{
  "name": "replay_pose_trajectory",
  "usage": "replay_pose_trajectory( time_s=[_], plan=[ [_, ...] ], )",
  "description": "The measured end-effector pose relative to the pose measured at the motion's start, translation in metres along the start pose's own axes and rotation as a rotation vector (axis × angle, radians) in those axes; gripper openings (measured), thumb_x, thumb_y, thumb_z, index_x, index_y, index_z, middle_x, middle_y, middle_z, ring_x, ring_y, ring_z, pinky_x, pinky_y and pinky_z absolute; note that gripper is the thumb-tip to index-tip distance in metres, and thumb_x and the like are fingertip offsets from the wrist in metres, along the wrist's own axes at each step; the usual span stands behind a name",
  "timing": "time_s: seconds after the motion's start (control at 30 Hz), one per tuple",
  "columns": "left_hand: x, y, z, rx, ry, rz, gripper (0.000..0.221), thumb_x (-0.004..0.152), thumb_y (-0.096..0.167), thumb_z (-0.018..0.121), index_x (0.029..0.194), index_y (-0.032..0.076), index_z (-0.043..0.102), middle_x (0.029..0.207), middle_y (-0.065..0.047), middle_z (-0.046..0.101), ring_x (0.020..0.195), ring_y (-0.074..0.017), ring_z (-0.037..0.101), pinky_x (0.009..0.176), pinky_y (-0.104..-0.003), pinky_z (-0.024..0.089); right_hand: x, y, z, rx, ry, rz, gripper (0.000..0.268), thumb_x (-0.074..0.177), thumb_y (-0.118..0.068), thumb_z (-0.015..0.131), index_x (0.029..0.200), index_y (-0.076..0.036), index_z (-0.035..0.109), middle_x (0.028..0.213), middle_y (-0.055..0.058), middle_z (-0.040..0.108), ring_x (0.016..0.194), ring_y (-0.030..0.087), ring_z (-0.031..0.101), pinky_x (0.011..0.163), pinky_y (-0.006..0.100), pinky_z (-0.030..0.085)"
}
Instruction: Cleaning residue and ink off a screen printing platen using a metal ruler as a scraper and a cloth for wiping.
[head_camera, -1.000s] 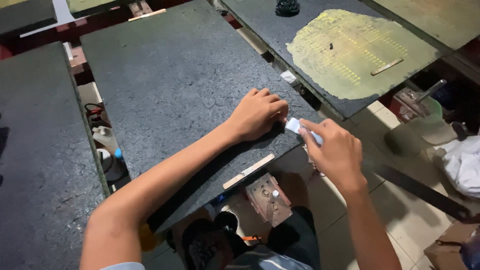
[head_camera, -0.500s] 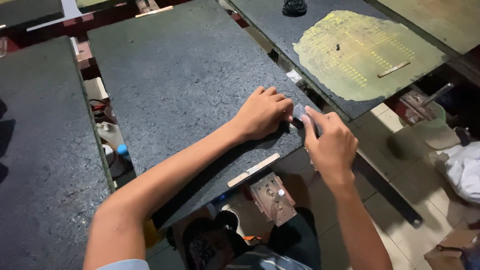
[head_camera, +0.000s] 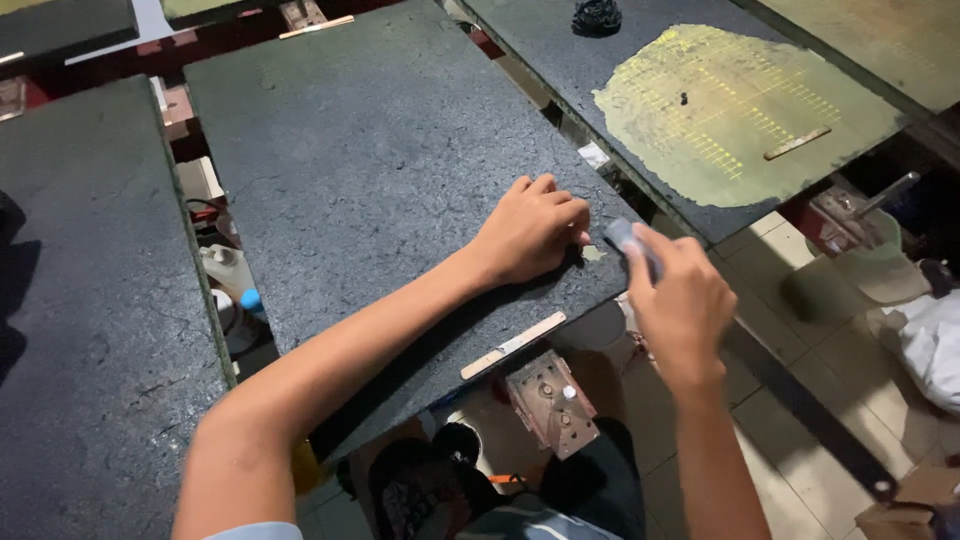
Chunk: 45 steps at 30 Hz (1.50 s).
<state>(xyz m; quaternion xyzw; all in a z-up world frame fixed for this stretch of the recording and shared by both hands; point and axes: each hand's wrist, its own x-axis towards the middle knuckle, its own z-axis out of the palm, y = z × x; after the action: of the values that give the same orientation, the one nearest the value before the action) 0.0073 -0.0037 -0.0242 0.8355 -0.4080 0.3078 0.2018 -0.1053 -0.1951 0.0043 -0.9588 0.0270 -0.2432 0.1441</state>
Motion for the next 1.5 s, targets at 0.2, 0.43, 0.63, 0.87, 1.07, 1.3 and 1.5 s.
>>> replay_pose_trajectory(
  time_s=[0.2, 0.43, 0.63, 0.87, 1.07, 1.3, 1.5],
  plan=[
    [0.007, -0.005, -0.016, -0.280, -0.093, -0.036, 0.024, 0.095, 0.040, 0.064, 0.080, 0.020, 0.063, 0.074, -0.001, 0.067, 0.085, -0.0242, 0.063, 0.080, -0.039, 0.044, -0.014, 0.020, -0.032, 0.050, -0.052, 0.029, 0.041, 0.100, -0.045, 0.069, 0.136, -0.027, 0.070, 0.105, 0.012, 0.067, 0.093, 0.045, 0.070, 0.076, 0.062, 0.056],
    [0.037, 0.017, -0.047, -0.445, -0.212, -0.296, 0.044, 0.084, 0.052, 0.066, 0.066, 0.012, 0.070, 0.063, -0.012, 0.071, 0.066, -0.0384, 0.067, 0.069, -0.046, 0.048, -0.021, 0.034, -0.060, 0.009, -0.222, 0.008, 0.040, 0.096, -0.045, 0.066, 0.136, -0.038, 0.068, 0.105, 0.005, 0.068, 0.096, 0.040, 0.072, 0.079, 0.058, 0.059],
    [0.064, 0.006, -0.013, -0.222, -0.663, -0.482, 0.022, 0.066, 0.046, 0.085, 0.070, 0.026, 0.077, 0.073, -0.001, 0.075, 0.075, -0.0318, 0.076, 0.068, -0.043, 0.058, -0.016, 0.041, -0.061, 0.006, -0.273, -0.024, 0.039, 0.097, -0.042, 0.065, 0.136, -0.039, 0.067, 0.104, 0.002, 0.068, 0.093, 0.034, 0.073, 0.077, 0.052, 0.060],
    [0.069, 0.011, -0.017, -0.137, -0.720, -0.387, 0.059, 0.070, 0.034, 0.091, 0.111, 0.007, 0.058, 0.106, -0.013, 0.074, 0.101, -0.0437, 0.072, 0.087, -0.066, 0.053, -0.014, 0.036, -0.063, 0.057, -0.283, -0.116, 0.036, 0.096, -0.039, 0.067, 0.132, -0.039, 0.068, 0.100, 0.000, 0.068, 0.091, 0.032, 0.074, 0.073, 0.048, 0.058],
    [0.073, 0.039, 0.015, 0.288, -0.711, -0.260, 0.016, 0.075, 0.014, 0.077, 0.091, 0.014, 0.075, 0.088, -0.005, 0.077, 0.086, -0.0361, 0.076, 0.087, -0.069, 0.045, 0.004, 0.048, -0.036, 0.079, -0.190, -0.361, 0.028, 0.090, -0.031, 0.073, 0.118, -0.035, 0.075, 0.098, 0.002, 0.062, 0.088, 0.034, 0.071, 0.073, 0.045, 0.056],
    [0.076, 0.038, -0.004, 0.187, -0.913, -0.233, 0.019, 0.081, 0.017, 0.080, 0.098, 0.010, 0.077, 0.089, -0.009, 0.077, 0.087, -0.0358, 0.076, 0.086, -0.064, 0.047, 0.030, 0.055, -0.023, 0.126, -0.214, -0.616, 0.026, 0.092, -0.038, 0.074, 0.117, -0.036, 0.077, 0.096, 0.003, 0.053, 0.078, 0.032, 0.068, 0.068, 0.043, 0.050],
    [0.072, -0.002, -0.013, -0.185, -1.037, -0.309, 0.030, 0.096, 0.021, 0.064, 0.119, 0.001, 0.064, 0.104, -0.021, 0.073, 0.101, -0.0436, 0.071, 0.086, -0.059, 0.053, 0.040, 0.041, -0.040, 0.108, -0.161, -0.727, 0.014, 0.096, -0.035, 0.072, 0.107, -0.029, 0.078, 0.098, 0.003, 0.050, 0.073, 0.032, 0.065, 0.065, 0.042, 0.048]
  ],
)
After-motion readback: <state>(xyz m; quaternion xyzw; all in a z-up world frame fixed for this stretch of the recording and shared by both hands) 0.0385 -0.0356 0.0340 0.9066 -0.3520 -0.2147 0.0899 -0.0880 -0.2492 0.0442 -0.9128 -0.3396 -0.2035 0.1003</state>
